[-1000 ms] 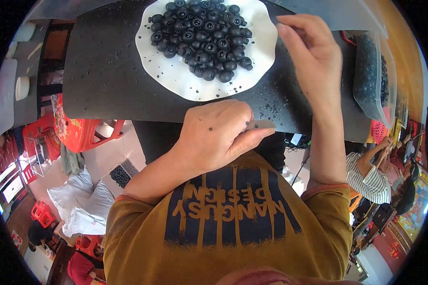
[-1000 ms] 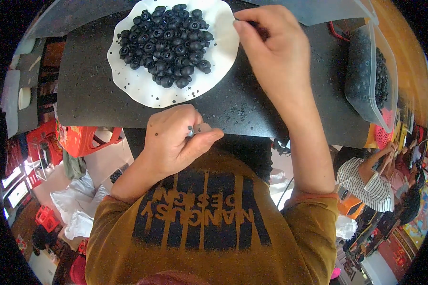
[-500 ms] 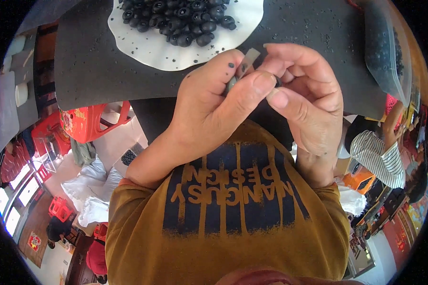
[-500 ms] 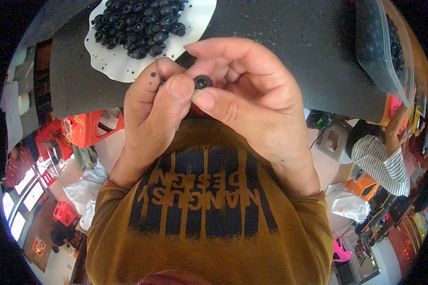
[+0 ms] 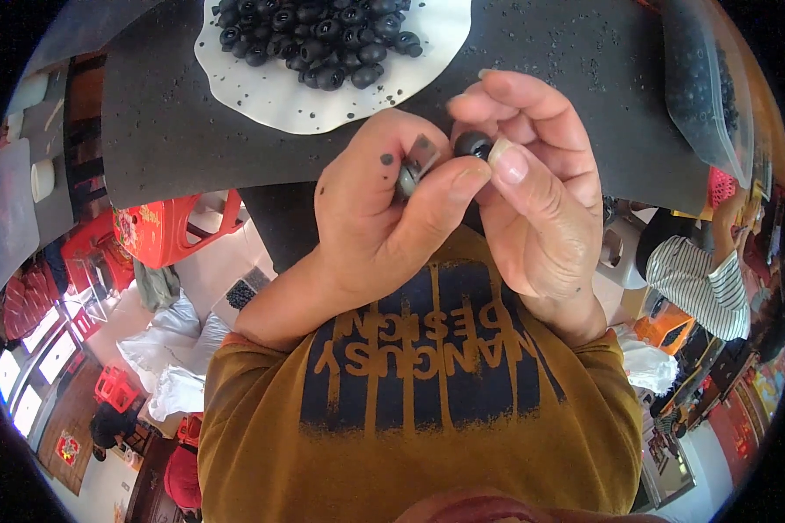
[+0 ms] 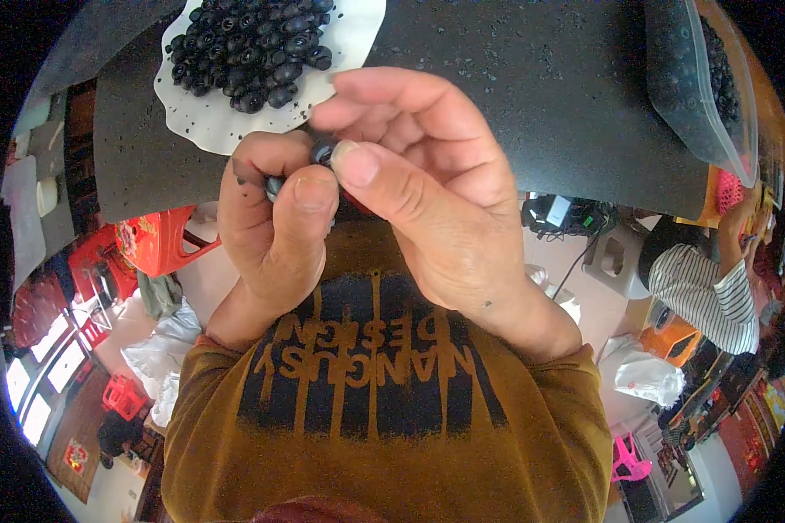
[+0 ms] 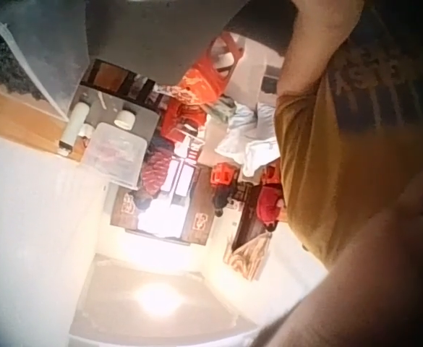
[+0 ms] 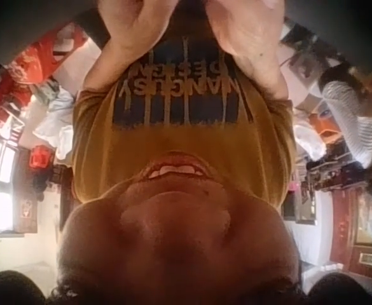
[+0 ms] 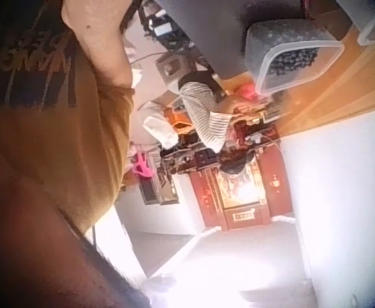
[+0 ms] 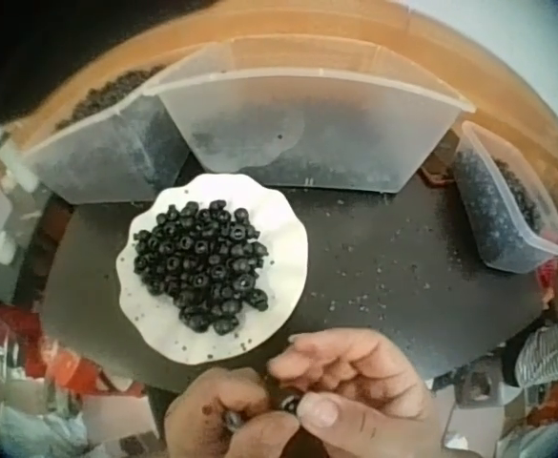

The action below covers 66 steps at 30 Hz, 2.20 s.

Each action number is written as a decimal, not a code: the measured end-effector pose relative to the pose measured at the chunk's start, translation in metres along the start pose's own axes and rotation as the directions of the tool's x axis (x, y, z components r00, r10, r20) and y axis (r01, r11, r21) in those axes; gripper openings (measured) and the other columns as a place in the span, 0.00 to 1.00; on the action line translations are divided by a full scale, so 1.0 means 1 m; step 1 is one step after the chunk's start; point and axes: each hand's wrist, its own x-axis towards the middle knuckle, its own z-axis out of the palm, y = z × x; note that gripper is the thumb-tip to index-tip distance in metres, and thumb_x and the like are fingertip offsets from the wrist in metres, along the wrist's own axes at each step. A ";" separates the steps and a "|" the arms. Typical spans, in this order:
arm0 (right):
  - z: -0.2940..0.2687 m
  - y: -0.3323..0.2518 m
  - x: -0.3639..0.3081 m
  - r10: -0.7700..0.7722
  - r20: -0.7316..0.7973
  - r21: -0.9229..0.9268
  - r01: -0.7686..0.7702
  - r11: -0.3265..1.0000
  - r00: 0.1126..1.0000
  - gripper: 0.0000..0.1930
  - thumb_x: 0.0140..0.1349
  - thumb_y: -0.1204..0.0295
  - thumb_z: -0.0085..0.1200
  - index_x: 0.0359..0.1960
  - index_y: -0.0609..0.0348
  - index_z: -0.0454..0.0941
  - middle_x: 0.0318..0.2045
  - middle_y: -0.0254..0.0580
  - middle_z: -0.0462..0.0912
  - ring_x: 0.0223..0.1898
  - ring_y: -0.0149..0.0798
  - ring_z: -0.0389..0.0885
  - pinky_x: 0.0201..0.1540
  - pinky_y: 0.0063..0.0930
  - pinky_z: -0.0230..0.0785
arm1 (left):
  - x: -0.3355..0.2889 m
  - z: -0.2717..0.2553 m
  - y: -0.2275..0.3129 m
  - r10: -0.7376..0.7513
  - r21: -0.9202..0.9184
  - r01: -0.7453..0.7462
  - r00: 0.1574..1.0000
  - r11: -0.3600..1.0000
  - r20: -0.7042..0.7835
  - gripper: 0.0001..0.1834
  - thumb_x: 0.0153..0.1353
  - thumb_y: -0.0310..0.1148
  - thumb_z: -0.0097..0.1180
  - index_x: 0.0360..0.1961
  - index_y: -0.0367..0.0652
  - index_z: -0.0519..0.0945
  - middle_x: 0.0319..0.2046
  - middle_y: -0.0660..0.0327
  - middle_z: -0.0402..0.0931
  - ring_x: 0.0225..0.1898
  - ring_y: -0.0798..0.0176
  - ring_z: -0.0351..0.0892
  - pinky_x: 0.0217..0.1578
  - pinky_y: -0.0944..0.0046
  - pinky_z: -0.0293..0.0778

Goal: The person is using a small knife to cut or trim small dark berries on a plate.

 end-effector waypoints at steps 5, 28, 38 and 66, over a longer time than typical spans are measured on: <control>-0.001 -0.003 -0.002 0.149 -0.054 0.028 -0.147 0.989 0.987 0.17 0.53 0.74 0.52 0.45 0.63 0.66 0.39 0.41 0.71 0.40 0.34 0.71 0.48 0.26 0.64 | 0.000 -0.005 -0.004 0.144 0.065 -0.144 0.990 0.987 -0.001 0.12 0.49 0.32 0.62 0.25 0.40 0.69 0.18 0.65 0.68 0.16 0.74 0.64 0.17 0.76 0.61; -0.014 0.002 -0.001 0.257 0.085 0.211 -0.269 0.940 0.963 0.09 0.54 0.78 0.53 0.38 0.62 0.72 0.34 0.39 0.77 0.34 0.26 0.74 0.40 0.17 0.67 | 0.007 -0.016 0.001 0.030 0.416 -0.136 0.968 0.899 0.251 0.27 0.41 0.57 0.58 0.24 0.42 0.68 0.17 0.61 0.67 0.17 0.57 0.70 0.18 0.65 0.65; -0.010 0.003 -0.002 0.136 0.063 0.130 -0.143 0.981 0.989 0.07 0.56 0.79 0.50 0.37 0.64 0.71 0.34 0.42 0.77 0.38 0.30 0.75 0.45 0.22 0.67 | 0.006 -0.014 -0.004 0.047 0.480 -0.181 0.959 0.858 0.278 0.34 0.46 0.65 0.48 0.24 0.38 0.67 0.16 0.62 0.61 0.16 0.66 0.60 0.16 0.68 0.59; -0.005 0.003 -0.006 0.204 0.054 -0.072 -0.200 0.977 0.977 0.10 0.61 0.68 0.44 0.36 0.63 0.65 0.26 0.38 0.70 0.19 0.20 0.59 0.20 0.11 0.53 | 0.008 -0.016 -0.006 0.173 0.488 -0.295 0.944 0.821 0.280 0.27 0.42 0.57 0.56 0.22 0.42 0.66 0.16 0.61 0.66 0.16 0.58 0.68 0.16 0.66 0.64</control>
